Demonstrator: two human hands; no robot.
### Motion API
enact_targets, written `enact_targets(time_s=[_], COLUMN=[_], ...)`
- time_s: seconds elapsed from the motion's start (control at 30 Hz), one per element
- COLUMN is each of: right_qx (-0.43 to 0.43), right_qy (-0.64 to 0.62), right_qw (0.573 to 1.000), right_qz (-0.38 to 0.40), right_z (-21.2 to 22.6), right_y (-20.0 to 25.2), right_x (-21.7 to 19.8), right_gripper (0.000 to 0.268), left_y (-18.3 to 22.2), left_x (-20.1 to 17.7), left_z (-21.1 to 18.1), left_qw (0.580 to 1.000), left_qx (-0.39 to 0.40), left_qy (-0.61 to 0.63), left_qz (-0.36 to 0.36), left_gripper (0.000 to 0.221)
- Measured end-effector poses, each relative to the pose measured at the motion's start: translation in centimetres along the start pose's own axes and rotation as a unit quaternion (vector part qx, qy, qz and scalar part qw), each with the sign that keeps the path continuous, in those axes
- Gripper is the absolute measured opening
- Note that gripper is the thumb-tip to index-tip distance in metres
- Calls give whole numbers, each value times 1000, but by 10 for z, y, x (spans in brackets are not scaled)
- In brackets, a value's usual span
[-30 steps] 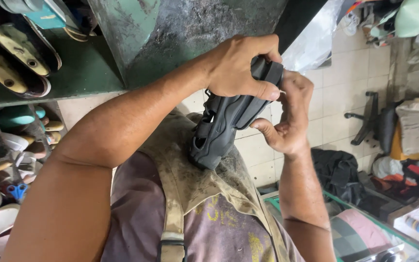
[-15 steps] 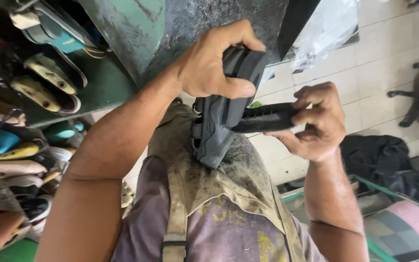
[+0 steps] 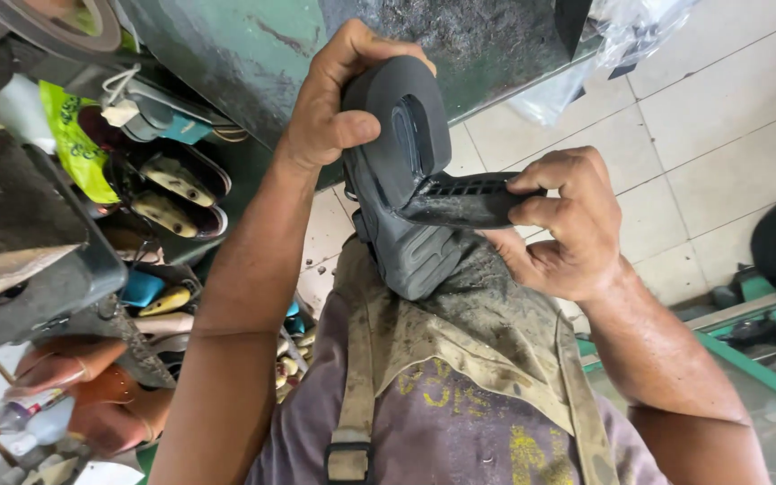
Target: Repair a shoe by peeling off the old sole and grinding the surface for a new one using a bench grinder
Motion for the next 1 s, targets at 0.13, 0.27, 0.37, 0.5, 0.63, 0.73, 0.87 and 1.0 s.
enact_targets(time_s=[0.13, 0.27, 0.37, 0.5, 0.63, 0.73, 0.87, 1.0], right_qx=[-5, -16, -26, -11, -12, 3, 5, 12], right_qy=[13, 24, 22, -4, -6, -10, -12, -6], right_qw=[1000, 999, 999, 1000, 1000, 1000, 1000, 1000], right_qz=[-7, -16, -23, -13, -6, 2, 3, 7], right_z=[-3, -1, 9, 17, 15, 13, 13, 10], right_y=[5, 11, 9, 3, 5, 8, 5, 6], right_x=[-1, -3, -9, -13, -14, -14, -14, -16], right_gripper=[28, 26, 26, 24, 25, 25, 26, 27], left_y=[-1, -5, -7, -5, -2, -3, -6, -6], left_x=[-1, 6, 11, 17, 17, 19, 19, 19], left_z=[6, 1, -11, -17, -13, -15, -20, -17], left_qw=[1000, 1000, 1000, 999, 999, 999, 998, 996], left_qx=[-5, -4, 1, 28, 24, 22, 26, 28], left_qy=[3, 25, 26, -7, -6, -10, -34, -75], left_qz=[-5, 7, -5, 29, 38, 43, 35, 38], left_gripper=[54, 50, 50, 55, 56, 55, 56, 59])
Point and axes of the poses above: each hand's wrist, its own y-axis away from the middle knuckle, its own x-axis out of the palm, z = x × y, the point moved 10 cm from there along -y, towards the middle knuckle, and after that the axes turned 8 degrees about -y, right-handed, at the moved point
